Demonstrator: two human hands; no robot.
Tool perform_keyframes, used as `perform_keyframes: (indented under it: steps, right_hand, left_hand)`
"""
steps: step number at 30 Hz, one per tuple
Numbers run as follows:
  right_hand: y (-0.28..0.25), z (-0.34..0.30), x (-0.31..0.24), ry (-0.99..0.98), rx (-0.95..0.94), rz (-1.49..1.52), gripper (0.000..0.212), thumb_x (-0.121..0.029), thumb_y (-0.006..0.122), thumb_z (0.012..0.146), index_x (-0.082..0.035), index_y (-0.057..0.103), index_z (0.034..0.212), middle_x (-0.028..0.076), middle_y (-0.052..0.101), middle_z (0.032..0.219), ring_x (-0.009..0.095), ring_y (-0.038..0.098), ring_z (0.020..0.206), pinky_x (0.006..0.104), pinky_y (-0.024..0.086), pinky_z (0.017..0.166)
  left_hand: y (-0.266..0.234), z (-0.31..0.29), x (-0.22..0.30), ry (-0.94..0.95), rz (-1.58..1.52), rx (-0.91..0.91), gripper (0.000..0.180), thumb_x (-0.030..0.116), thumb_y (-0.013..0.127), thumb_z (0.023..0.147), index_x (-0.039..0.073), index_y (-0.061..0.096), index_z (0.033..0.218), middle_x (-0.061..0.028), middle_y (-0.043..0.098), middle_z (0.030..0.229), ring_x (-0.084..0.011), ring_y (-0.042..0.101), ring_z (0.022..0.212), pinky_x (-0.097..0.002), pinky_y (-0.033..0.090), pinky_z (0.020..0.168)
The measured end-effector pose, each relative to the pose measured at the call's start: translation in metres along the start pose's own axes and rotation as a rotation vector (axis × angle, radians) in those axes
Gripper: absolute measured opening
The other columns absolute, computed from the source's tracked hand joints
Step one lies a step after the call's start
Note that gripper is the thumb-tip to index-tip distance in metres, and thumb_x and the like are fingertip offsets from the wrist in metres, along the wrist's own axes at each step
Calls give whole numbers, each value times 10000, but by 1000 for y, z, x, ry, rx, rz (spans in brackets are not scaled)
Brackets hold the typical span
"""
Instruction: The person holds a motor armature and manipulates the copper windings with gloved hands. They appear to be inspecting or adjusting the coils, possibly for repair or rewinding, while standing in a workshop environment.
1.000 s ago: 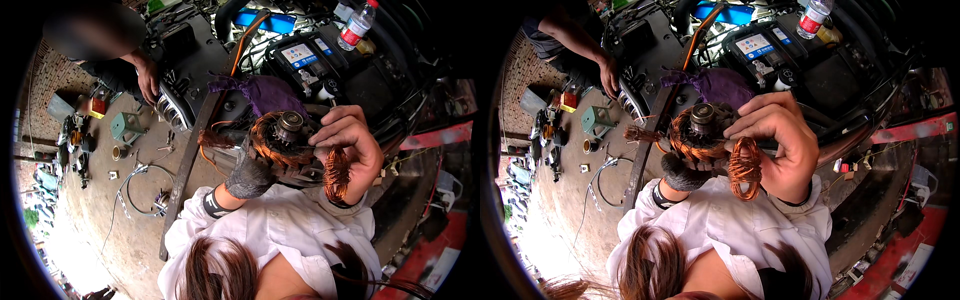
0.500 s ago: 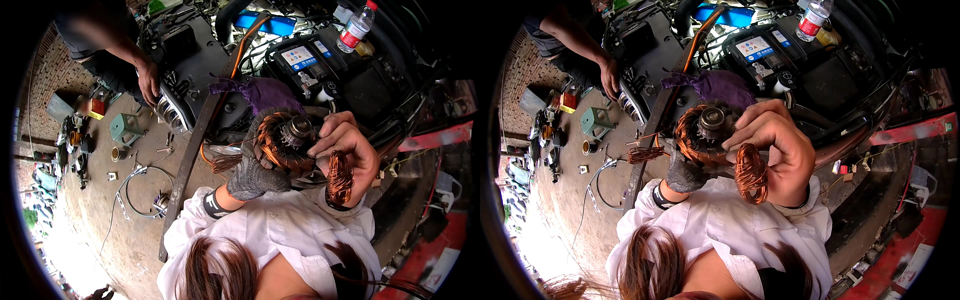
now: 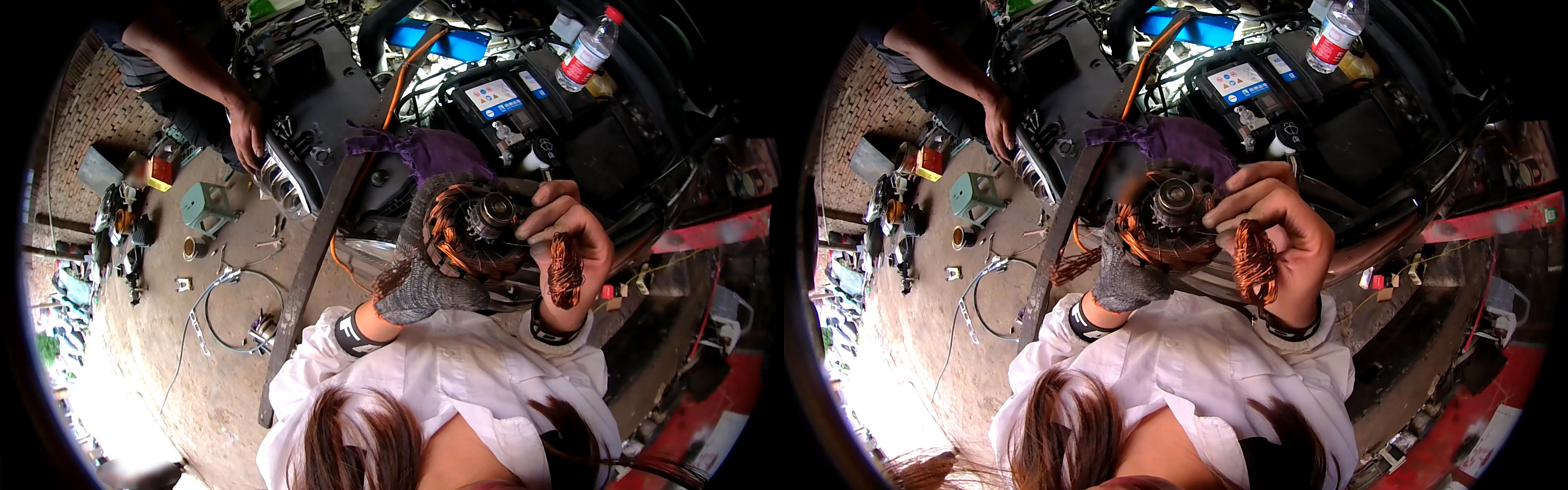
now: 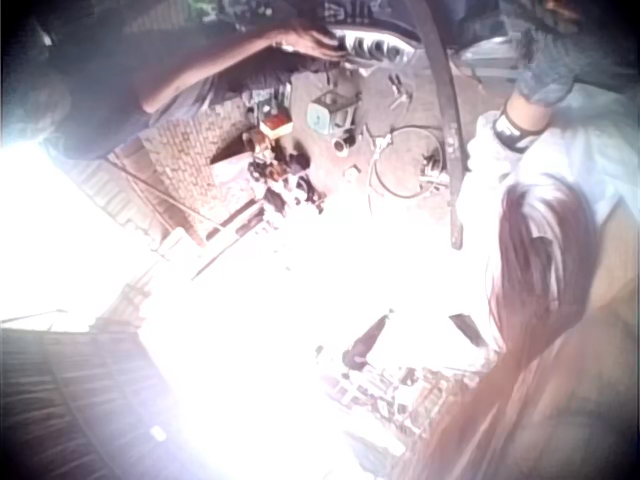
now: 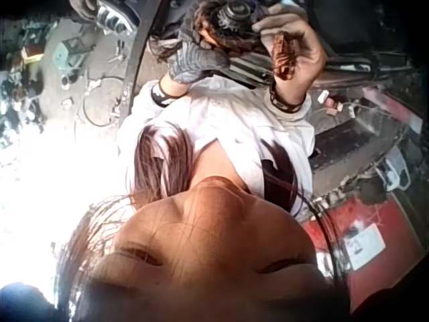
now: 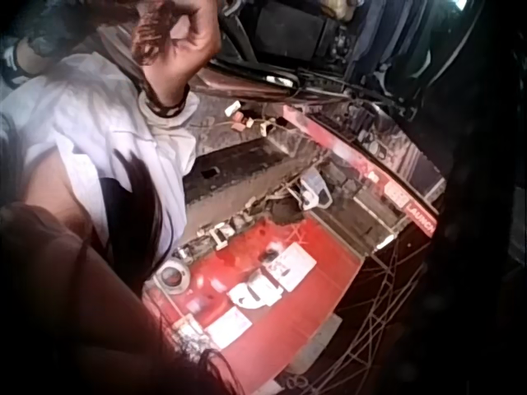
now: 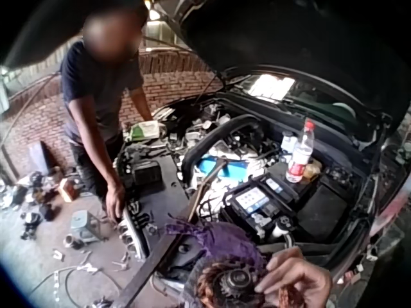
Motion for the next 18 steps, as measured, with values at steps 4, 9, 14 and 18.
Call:
perform_keyframes:
  steps: [4, 9, 14, 18]
  right_hand:
    - [-3, -3, 14, -36, -6, -25, 159, -24, 774, 716, -45, 635, 792, 97, 709, 918, 255, 551, 1097, 392, 415, 957]
    - [-5, -8, 26, 28, -45, 71, 141, 30, 664, 814, -11, 630, 944, 159, 654, 1140, 303, 522, 1219, 422, 388, 1026]
    - [-19, -20, 33, 175, 131, 90, 251, 46, 533, 918, 35, 551, 1168, 196, 585, 1257, 274, 537, 1222, 385, 378, 1064]
    - [-30, -34, 22, 48, 267, 75, 186, 31, 493, 885, 40, 534, 1066, 167, 593, 1028, 182, 609, 901, 264, 456, 815]
  left_hand:
    - [-3, 4, 5, -8, -125, 10, 713, 210, 829, 725, 51, 515, 1344, -121, 595, 1307, -250, 589, 1187, -382, 431, 1054]
    - [-8, 15, 18, 171, -13, 43, 764, 227, 853, 692, 33, 507, 1345, -140, 584, 1317, -265, 589, 1187, -390, 430, 1050]
    - [-15, 27, 32, 406, 178, 79, 817, 243, 876, 659, 15, 498, 1345, -160, 573, 1328, -281, 589, 1187, -397, 429, 1047]
    - [-16, 26, 45, 530, 328, 103, 859, 257, 895, 632, 1, 491, 1346, -175, 564, 1337, -293, 590, 1187, -403, 429, 1044]
Point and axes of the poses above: each hand's wrist, its own z-axis towards the middle knuckle, its own y-axis out of the palm, x = y × z, the point moved 5 cm from there along z, towards the middle knuckle
